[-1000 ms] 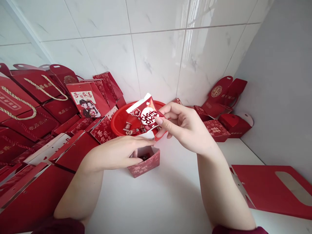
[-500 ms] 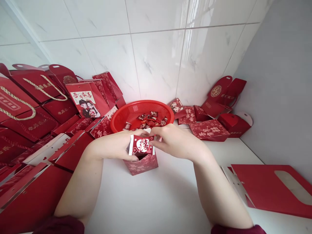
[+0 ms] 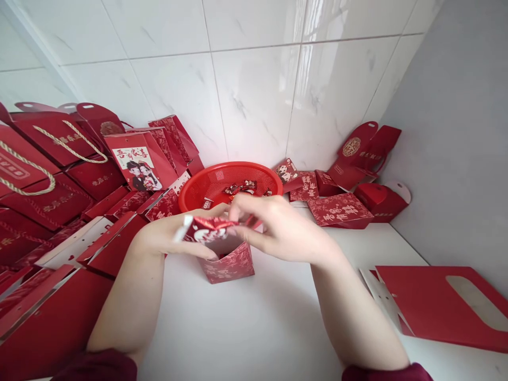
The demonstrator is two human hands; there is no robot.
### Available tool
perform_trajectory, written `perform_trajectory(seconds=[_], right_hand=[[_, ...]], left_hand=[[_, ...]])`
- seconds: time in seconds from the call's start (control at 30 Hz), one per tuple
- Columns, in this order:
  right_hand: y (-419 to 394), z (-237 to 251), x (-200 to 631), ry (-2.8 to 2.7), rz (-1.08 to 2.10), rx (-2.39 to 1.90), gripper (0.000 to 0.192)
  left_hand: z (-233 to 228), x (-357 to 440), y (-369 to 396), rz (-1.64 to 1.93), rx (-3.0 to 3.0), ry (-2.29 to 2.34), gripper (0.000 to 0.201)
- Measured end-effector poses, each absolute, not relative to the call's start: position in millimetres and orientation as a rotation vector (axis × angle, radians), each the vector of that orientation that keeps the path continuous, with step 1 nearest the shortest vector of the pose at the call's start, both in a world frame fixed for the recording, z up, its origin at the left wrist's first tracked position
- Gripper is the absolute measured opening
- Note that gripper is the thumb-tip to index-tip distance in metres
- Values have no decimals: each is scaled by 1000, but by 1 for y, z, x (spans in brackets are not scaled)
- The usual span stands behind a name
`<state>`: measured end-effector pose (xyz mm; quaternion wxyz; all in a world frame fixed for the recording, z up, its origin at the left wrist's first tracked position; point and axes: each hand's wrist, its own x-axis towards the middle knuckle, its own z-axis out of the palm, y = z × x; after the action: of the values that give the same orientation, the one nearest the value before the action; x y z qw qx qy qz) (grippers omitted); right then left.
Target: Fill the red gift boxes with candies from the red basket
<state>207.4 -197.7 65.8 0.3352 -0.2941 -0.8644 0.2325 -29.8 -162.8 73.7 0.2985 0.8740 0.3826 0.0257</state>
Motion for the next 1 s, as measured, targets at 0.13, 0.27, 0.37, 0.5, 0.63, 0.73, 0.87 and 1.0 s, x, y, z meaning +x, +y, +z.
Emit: perform_trajectory(seconds=[0.13,0.27,0.37,0.5,0.63,0.73,0.87,1.0], right_hand=[[-193,64,207,-2535,478,-1111,12],[-192,63,209,-2521,494,-1110,14],[-192,63,211,-2514,514,-1139,16],[-191,61,211,-2498,446,-1233,19],[-190,61,209,-2510,455,-1261,19],[-191,62,209,-2505,531,-1218,18],[-190,62,211,-2469,571,-1220,21],[-189,64,215,-2429,517,-1234,21]], left_hand=[[80,-26,-165,27,2308,1052,71],[82,-26,-167,-23,2339,1049,67],[84,-29,-168,-45,2355,1032,70],[93,-38,-172,23,2432,1074,53],[101,-49,-176,168,2514,1266,29],[102,-54,-174,190,2453,1343,32],[97,-50,-168,127,2349,1342,33],[94,-37,-169,-145,2352,1251,24]])
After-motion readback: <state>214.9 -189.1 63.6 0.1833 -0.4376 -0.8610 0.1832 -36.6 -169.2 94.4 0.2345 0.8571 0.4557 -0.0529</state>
